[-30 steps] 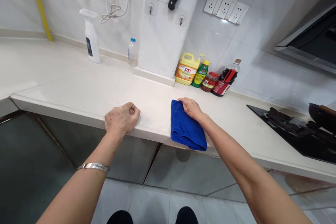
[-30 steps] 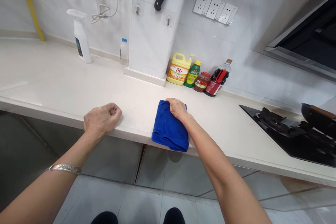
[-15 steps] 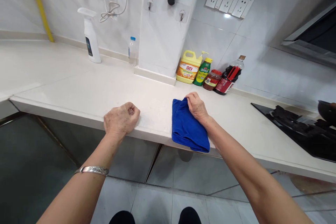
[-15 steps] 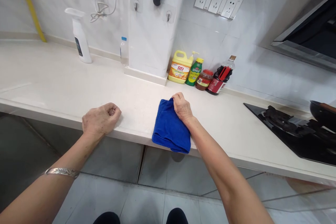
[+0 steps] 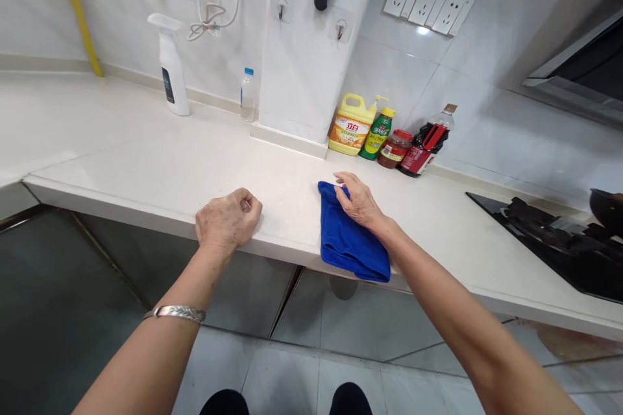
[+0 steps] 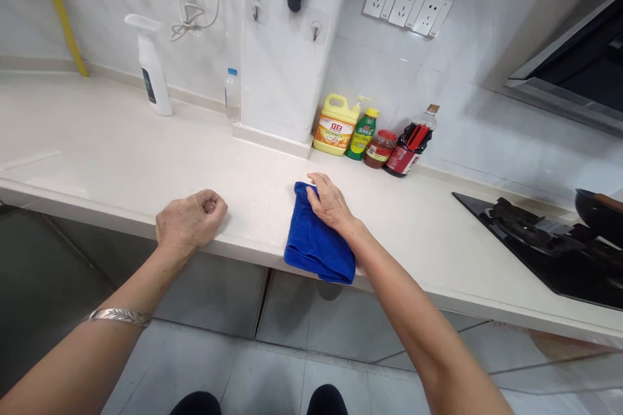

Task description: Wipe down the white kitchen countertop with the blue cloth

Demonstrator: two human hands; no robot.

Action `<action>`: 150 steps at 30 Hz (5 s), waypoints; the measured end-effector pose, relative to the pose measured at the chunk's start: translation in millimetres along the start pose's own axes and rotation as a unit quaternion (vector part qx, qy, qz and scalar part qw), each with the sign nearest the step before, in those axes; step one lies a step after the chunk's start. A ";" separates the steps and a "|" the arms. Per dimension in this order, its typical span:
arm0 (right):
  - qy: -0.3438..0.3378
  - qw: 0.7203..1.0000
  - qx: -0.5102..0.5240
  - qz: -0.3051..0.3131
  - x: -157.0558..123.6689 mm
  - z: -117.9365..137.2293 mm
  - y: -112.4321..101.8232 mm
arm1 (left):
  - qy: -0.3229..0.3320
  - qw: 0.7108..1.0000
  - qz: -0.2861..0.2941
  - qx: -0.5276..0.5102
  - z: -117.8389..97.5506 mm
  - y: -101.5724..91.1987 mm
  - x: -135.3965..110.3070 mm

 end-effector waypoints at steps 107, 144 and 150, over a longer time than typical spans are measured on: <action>0.130 0.928 -0.341 0.072 -58.9 139.4 66.7 | 0.053 0.997 -0.051 -0.019 -6.6 4.5 -7.8; 0.228 0.957 -0.170 0.053 -71.2 -29.7 -24.8 | 0.538 0.828 0.104 0.118 -71.9 25.1 -48.2; 0.223 0.955 -0.189 0.056 -70.7 -28.5 -23.3 | 0.541 0.820 0.125 0.139 -71.5 29.8 -47.4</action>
Point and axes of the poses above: each hand's wrist, its own x-axis towards the middle knuckle, its own y-axis out of the palm, z = x × y, the point moved 5 cm from there along x, towards the middle knuckle, and after that the axes turned 6 degrees about y, right-handed, at the moved point
